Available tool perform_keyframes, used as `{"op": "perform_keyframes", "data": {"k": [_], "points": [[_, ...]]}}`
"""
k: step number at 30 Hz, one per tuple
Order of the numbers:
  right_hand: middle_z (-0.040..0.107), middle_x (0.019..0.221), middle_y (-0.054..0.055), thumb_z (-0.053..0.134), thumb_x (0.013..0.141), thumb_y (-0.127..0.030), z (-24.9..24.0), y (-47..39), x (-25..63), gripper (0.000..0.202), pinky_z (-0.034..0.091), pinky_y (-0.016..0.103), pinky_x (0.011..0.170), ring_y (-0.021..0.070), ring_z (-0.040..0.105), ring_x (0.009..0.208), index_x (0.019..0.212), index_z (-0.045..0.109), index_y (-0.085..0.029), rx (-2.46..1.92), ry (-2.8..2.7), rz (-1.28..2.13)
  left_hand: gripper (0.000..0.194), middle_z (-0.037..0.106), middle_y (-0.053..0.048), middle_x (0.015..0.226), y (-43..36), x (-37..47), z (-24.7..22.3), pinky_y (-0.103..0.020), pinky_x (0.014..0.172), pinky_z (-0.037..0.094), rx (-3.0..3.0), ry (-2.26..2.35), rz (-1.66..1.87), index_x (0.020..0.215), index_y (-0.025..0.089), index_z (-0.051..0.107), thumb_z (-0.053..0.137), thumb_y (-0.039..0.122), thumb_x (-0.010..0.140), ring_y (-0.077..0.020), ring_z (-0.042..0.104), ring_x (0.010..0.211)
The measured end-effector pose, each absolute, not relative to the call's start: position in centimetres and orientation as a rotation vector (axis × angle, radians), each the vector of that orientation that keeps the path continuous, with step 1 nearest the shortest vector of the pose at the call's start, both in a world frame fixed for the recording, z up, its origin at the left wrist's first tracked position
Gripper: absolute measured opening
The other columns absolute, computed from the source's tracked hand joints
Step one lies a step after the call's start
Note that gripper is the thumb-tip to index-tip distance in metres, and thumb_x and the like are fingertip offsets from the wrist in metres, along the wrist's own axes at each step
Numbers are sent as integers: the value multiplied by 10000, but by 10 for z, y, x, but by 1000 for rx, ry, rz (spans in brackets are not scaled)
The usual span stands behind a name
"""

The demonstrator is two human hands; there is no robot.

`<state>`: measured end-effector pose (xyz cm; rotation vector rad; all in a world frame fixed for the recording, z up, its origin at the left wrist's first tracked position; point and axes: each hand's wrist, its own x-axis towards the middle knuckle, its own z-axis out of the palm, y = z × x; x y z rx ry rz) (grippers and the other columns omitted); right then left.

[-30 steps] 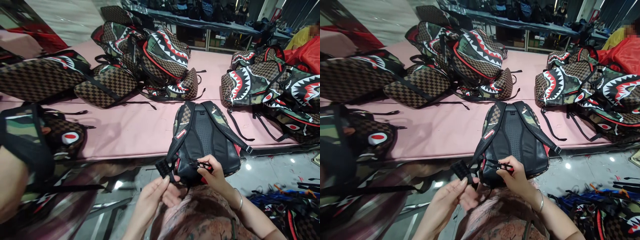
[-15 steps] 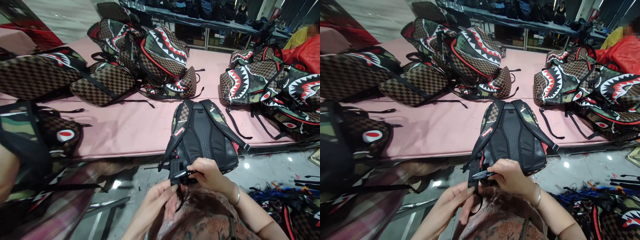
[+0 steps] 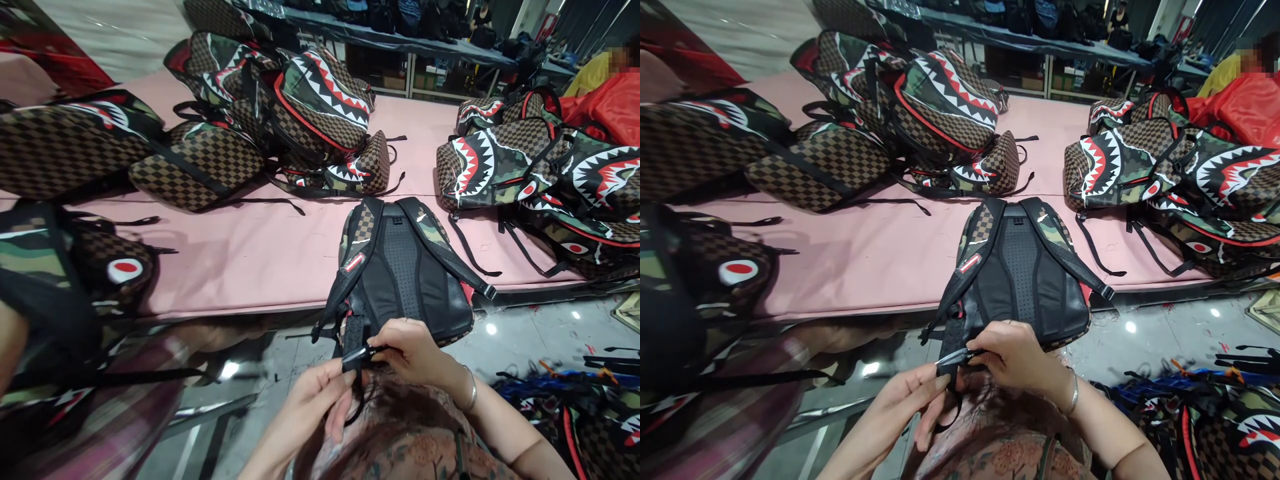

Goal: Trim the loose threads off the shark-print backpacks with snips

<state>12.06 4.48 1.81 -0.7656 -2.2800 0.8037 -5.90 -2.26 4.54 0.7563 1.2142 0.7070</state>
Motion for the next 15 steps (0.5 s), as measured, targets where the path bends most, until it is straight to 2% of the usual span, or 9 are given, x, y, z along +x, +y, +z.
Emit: {"op": "perform_keyframes", "data": {"k": [5, 10, 15], "points": [[626, 725, 23, 495, 862, -248, 17, 41, 119, 117, 399, 258, 625, 150, 559, 668, 885, 599, -198, -801, -2155, 822, 371, 523, 14, 332, -24, -64, 34, -203, 390, 297, 739, 1186, 735, 630, 162, 546, 592, 521, 713, -99, 441, 308], [628, 798, 38, 505, 856, -270, 20, 37, 120, 151, 419, 255, 647, 150, 566, 714, 964, 579, -196, -792, -2178, 903, 391, 532, 5, 338, -29, -65, 29, -193, 349, 241, 734, 1162, 706, 614, 161, 546, 568, 533, 733, -85, 406, 271], [626, 772, 33, 532, 834, -266, 16, 33, 124, 125, 431, 254, 644, 146, 568, 699, 905, 600, -189, -786, -2033, 1053, 343, 518, 32, 337, -41, -93, 28, -187, 323, 244, 873, 1173, 403, 716, 171, 637, 600, 512, 711, -88, 398, 265]]}}
